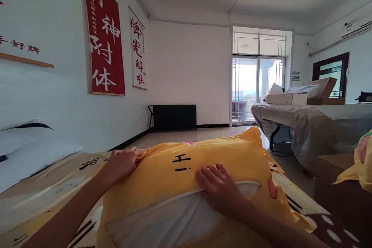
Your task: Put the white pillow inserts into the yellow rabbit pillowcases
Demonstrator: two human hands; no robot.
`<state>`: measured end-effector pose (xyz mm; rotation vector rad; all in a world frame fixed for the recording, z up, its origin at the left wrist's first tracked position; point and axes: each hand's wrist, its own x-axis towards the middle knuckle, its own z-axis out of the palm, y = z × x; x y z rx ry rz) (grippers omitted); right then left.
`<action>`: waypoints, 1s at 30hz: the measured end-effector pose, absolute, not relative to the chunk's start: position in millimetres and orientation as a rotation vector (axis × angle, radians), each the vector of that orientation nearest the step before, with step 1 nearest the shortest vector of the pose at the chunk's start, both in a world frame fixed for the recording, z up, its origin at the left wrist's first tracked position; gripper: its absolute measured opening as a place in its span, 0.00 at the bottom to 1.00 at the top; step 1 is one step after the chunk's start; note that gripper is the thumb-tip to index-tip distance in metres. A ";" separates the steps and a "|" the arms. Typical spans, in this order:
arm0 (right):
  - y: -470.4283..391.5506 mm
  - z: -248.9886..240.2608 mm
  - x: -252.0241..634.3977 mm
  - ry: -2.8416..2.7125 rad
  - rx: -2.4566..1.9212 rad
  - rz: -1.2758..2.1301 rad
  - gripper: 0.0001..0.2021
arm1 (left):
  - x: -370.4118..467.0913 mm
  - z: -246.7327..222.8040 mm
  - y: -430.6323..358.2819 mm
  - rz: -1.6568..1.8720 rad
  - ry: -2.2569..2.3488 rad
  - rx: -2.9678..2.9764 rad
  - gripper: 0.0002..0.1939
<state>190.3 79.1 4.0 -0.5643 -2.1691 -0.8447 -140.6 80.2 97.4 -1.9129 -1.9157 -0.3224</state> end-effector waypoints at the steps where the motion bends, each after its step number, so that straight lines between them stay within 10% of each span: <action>1: 87.9 0.8 187.1 -2.127 -0.544 -0.850 0.09 | -140.1 95.2 78.9 -0.296 -1.912 -1.907 0.21; 10: 108.8 -3.5 176.8 -1.936 -0.451 -0.624 0.13 | -27.8 -20.0 25.9 -0.529 -0.580 -1.882 0.17; 16: 97.4 2.6 179.5 -1.941 -0.428 -0.619 0.11 | 18.8 -51.5 57.2 -0.599 -0.896 -2.026 0.25; 30: 142.2 -65.5 176.1 -2.085 -0.597 -0.572 0.07 | -18.2 -53.7 65.6 -0.752 -0.945 -1.979 0.07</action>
